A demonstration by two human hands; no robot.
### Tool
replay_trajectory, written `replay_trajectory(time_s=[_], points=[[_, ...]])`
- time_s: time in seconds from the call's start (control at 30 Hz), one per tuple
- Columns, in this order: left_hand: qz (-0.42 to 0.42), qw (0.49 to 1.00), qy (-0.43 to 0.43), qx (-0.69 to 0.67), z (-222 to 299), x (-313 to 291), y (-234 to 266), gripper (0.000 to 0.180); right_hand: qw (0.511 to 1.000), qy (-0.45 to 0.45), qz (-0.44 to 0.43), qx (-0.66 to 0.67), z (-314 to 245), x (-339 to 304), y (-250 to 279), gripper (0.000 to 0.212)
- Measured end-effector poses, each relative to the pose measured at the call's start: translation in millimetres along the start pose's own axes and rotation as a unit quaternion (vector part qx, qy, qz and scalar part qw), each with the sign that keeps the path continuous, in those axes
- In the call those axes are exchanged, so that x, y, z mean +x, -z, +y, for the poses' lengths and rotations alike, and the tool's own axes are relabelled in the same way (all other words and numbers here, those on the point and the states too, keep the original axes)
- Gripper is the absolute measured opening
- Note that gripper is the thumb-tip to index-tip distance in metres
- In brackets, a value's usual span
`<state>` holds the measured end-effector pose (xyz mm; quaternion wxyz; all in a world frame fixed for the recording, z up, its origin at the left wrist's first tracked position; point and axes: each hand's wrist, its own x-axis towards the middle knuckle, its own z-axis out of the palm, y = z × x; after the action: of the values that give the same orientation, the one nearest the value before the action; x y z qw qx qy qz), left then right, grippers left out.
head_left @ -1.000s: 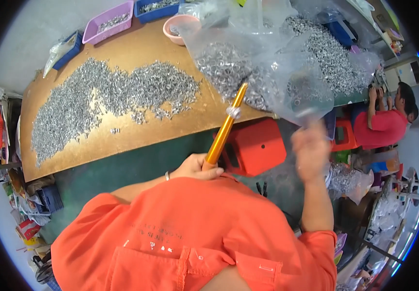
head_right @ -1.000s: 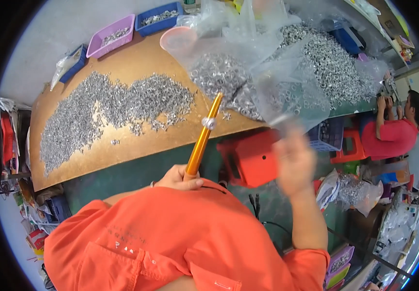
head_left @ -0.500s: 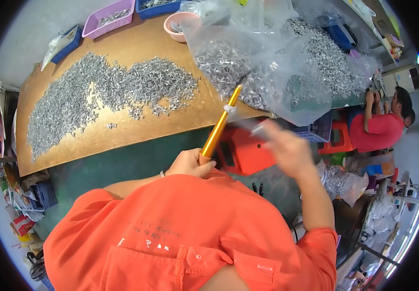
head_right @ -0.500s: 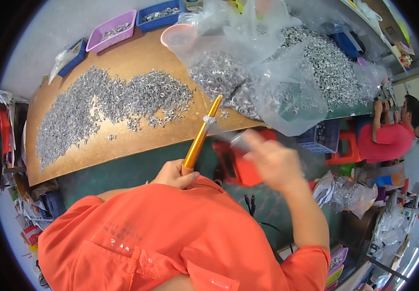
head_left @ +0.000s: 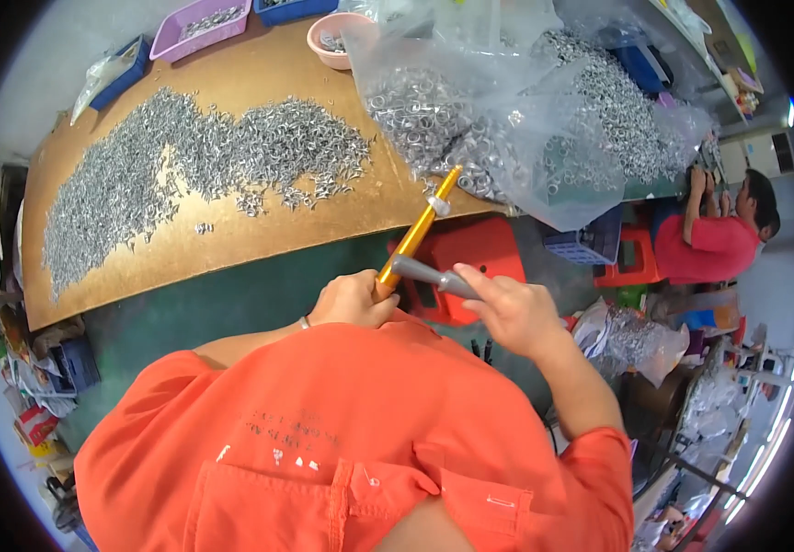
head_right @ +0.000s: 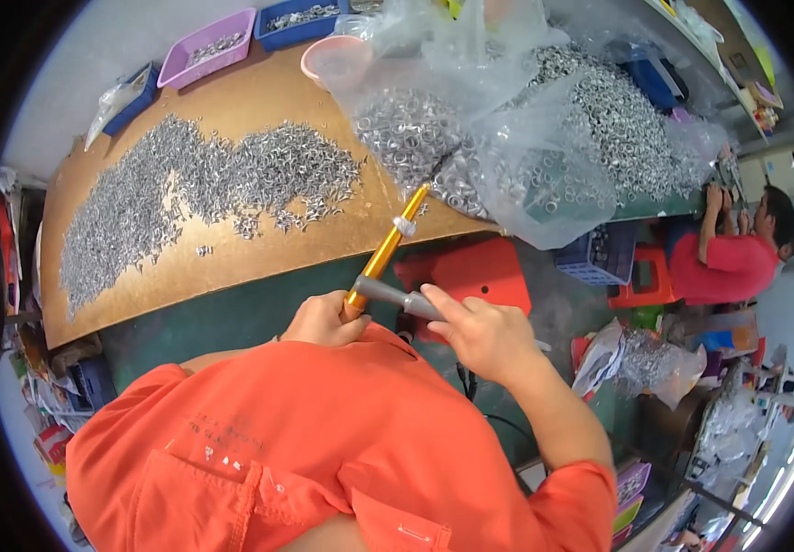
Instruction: The person measures and sizes metal rings by placing them onto tapered mandrels by hand.
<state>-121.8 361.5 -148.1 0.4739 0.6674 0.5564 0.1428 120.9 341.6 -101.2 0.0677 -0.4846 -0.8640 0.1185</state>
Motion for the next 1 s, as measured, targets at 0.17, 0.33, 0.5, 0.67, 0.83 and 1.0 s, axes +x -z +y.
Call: replay_trajectory(time_s=[0.17, 0.33, 0.5, 0.67, 0.83, 1.0], points=[[0.01, 0.998, -0.06, -0.013, 2.0, 6.1, 4.2, 0.026, 0.841, -0.253, 0.209, 0.431, 14.4, 11.5, 15.3, 0.041], [-0.019, 0.969, -0.246, 0.019, 8.0, 9.1, 7.7, 0.037, 0.6, -0.242, 0.207, 0.733, 4.5, 49.0, 10.4, 0.045], [-0.249, 0.937, -0.162, -0.186, -13.5, 28.8, 14.5, 0.039, 0.582, -0.163, 0.211, 0.769, -0.2, 49.1, 1.8, 0.055], [-0.363, 0.902, -0.117, -0.2, 0.3, 36.5, 23.0, 0.032, 0.582, -0.118, 0.19, 0.782, 1.8, 51.7, 1.9, 0.053], [-0.132, 0.98, -0.149, -0.027, 2.1, 23.3, 10.9, 0.031, 0.577, -0.214, 0.276, 0.738, 18.3, 34.0, -6.6, 0.03], [-0.138, 0.96, -0.082, -0.231, -6.5, 24.2, 5.3, 0.027, 0.666, -0.317, 0.277, 0.616, 22.5, 1.7, -12.8, 0.038]])
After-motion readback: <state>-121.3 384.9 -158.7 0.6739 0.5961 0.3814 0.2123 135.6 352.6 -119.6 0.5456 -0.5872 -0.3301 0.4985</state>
